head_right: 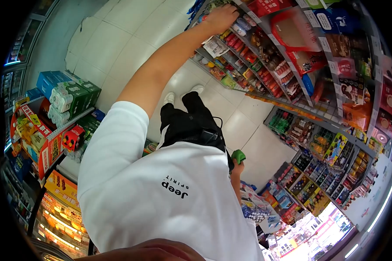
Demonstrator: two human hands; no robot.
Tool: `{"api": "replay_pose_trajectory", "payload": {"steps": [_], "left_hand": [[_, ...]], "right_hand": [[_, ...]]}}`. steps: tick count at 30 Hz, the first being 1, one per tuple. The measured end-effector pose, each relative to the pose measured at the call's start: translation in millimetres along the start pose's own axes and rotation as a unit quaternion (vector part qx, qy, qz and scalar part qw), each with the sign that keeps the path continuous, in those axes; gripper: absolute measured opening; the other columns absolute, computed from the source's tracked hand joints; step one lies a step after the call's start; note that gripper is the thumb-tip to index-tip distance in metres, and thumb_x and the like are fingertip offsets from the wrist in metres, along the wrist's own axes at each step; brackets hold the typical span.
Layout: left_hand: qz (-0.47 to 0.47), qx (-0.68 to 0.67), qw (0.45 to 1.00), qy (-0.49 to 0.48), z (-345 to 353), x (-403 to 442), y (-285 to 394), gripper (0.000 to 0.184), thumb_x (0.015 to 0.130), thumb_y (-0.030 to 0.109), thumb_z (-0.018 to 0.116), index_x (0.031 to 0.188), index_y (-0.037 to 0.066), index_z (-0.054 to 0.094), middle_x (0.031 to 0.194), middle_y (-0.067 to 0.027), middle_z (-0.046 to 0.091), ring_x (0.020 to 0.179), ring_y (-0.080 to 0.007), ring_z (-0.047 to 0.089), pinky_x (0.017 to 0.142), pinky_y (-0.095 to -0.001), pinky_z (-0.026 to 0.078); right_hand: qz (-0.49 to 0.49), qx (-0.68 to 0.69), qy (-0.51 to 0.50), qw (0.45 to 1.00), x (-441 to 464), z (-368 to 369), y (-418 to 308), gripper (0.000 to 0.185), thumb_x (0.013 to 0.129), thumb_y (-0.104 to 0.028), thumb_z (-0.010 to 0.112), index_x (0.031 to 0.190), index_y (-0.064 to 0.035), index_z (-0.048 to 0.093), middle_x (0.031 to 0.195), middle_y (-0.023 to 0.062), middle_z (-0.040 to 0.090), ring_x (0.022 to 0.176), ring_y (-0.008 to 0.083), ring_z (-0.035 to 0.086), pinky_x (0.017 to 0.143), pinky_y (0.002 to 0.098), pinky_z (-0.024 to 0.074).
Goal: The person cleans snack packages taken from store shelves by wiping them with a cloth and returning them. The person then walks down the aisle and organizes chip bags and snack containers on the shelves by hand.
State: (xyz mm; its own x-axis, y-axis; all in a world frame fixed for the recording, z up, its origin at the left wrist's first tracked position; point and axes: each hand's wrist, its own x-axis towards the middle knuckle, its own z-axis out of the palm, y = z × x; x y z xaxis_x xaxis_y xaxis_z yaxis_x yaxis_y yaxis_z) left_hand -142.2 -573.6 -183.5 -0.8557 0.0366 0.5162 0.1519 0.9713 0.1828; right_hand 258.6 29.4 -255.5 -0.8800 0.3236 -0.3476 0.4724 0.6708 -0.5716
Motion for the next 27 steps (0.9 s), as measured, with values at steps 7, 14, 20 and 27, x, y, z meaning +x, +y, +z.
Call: {"api": "replay_pose_trajectory", "payload": {"steps": [7, 14, 20, 27], "left_hand": [[-0.091, 0.008, 0.988, -0.124, 111.2, 81.3, -16.5, 0.034, 0.091, 0.021, 0.057, 0.124, 0.012, 0.057, 0.131, -0.0142, 0.058, 0.12, -0.0299, 0.058, 0.091, -0.0434, 0.052], [-0.128, -0.014, 0.989, -0.074, 125.2, 105.8, -28.8, 0.038, 0.09, 0.024, 0.058, 0.126, 0.012, 0.056, 0.131, -0.0141, 0.058, 0.118, -0.0299, 0.058, 0.091, -0.0436, 0.052], [-0.142, -0.045, 0.987, -0.055, 120.9, 109.1, -33.8, 0.041, 0.089, 0.026, 0.059, 0.127, 0.013, 0.055, 0.131, -0.014, 0.058, 0.117, -0.0299, 0.059, 0.091, -0.0438, 0.051], [-0.13, -0.097, 0.986, -0.048, 92.6, 96.7, -32.9, 0.044, 0.088, 0.029, 0.061, 0.129, 0.013, 0.054, 0.131, -0.0139, 0.057, 0.116, -0.0299, 0.06, 0.092, -0.0441, 0.051]], "right_hand": [[0.044, -0.027, 0.041, 0.998, 36.7, 20.0, 105.1, 0.038, 0.079, -0.025, 0.072, 0.097, 0.0073, 0.067, 0.084, 0.0214, 0.069, 0.077, 0.032, 0.066, 0.069, 0.0424, 0.0494], [0.1, 0.004, 0.054, 0.994, 86.7, 11.5, 70.7, 0.039, 0.079, -0.024, 0.071, 0.101, 0.0078, 0.066, 0.088, 0.0204, 0.07, 0.078, 0.0314, 0.066, 0.071, 0.0417, 0.0505], [0.083, 0.0, 0.05, 0.995, 155.9, -5.4, 45.1, 0.04, 0.079, -0.023, 0.07, 0.103, 0.0081, 0.065, 0.092, 0.0195, 0.07, 0.08, 0.0309, 0.066, 0.073, 0.0411, 0.0514], [0.01, 0.081, -0.014, 0.997, 236.2, -6.7, -12.9, 0.038, 0.08, -0.02, 0.069, 0.106, 0.007, 0.065, 0.094, 0.0168, 0.07, 0.081, 0.0277, 0.066, 0.074, 0.0401, 0.0523]]}}
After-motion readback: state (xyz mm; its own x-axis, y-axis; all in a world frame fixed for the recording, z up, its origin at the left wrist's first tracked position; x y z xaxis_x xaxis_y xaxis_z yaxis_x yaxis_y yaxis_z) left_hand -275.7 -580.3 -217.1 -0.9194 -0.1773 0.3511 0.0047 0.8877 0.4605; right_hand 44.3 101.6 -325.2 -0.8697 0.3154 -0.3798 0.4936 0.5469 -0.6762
